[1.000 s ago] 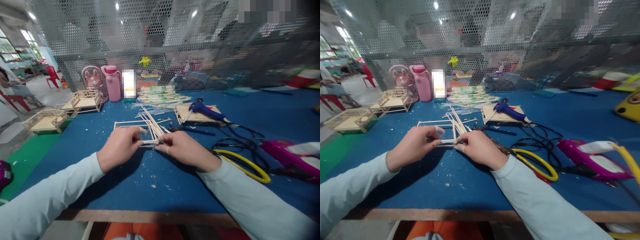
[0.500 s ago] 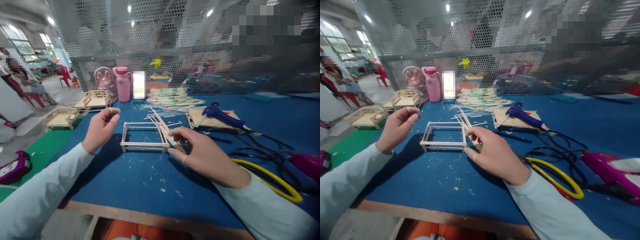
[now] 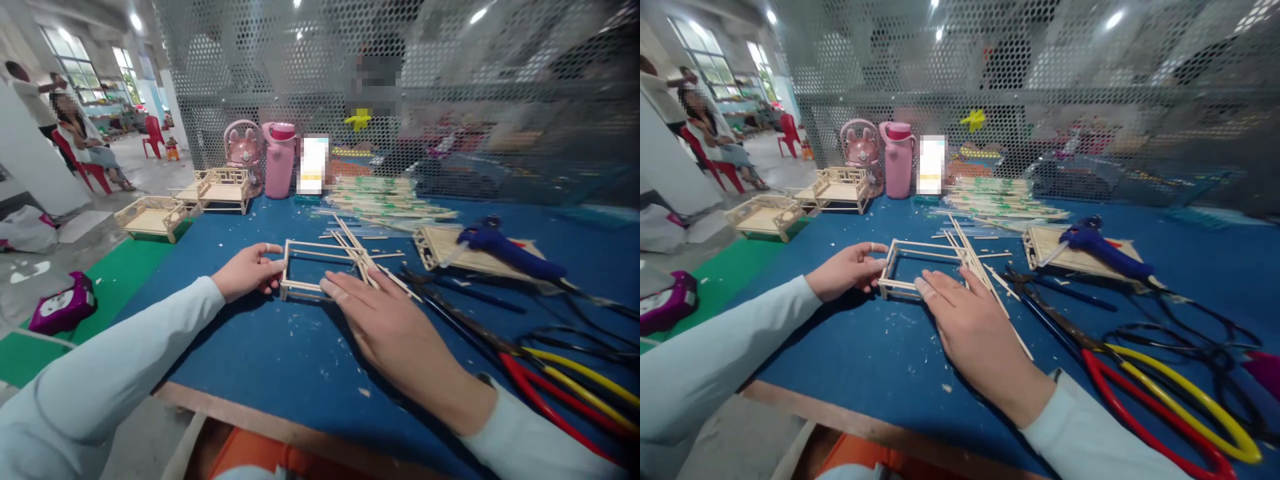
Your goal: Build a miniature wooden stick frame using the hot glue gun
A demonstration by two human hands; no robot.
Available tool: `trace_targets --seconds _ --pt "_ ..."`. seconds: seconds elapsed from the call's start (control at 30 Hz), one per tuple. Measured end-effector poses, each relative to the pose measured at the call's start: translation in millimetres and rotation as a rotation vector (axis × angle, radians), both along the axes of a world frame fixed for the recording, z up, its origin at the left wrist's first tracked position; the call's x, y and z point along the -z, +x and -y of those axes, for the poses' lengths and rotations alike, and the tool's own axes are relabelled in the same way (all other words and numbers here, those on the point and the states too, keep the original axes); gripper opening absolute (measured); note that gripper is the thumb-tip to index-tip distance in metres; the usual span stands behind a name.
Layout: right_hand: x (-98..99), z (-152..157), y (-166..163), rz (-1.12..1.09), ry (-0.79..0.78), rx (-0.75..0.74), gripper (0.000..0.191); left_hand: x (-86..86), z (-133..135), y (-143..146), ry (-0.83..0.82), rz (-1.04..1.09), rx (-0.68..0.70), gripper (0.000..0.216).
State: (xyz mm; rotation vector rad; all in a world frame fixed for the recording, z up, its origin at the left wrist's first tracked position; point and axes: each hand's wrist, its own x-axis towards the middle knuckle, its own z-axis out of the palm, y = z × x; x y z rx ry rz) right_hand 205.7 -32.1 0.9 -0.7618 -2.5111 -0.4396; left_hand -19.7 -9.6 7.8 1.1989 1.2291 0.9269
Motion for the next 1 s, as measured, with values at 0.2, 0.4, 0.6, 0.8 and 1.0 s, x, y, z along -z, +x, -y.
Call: trace_targets --seconds 0.2,0.4,0.6,0.8,1.0 --pt "-2.8 2.8 -1.2 -0.001 -0.047 -0.019 0.038 -2.6 2.2 -0.1 -0.04 0.057 0.007 0.028" --pt "-19.6 -7.0 25.9 -0.557 -0.169 0.226 0.033 -2.4 3.6 -3.6 -0.028 0.114 0.02 0.042" --pt "-21.1 -25.8 53.7 -0.548 -0.625 0.411 0.013 5.2 4.5 -5.3 -0.018 0.12 0.019 0.057" --pt "-25.1 -13.3 47.4 -0.455 -0.671 0.219 0.01 5.2 5.4 -4.7 -0.01 0.121 0.008 0.063" --pt "-23.6 -6.7 47.5 -0.393 -0.536 0.142 0.005 3.8 6.3 -3.7 -0.009 0.123 0.013 0.056"
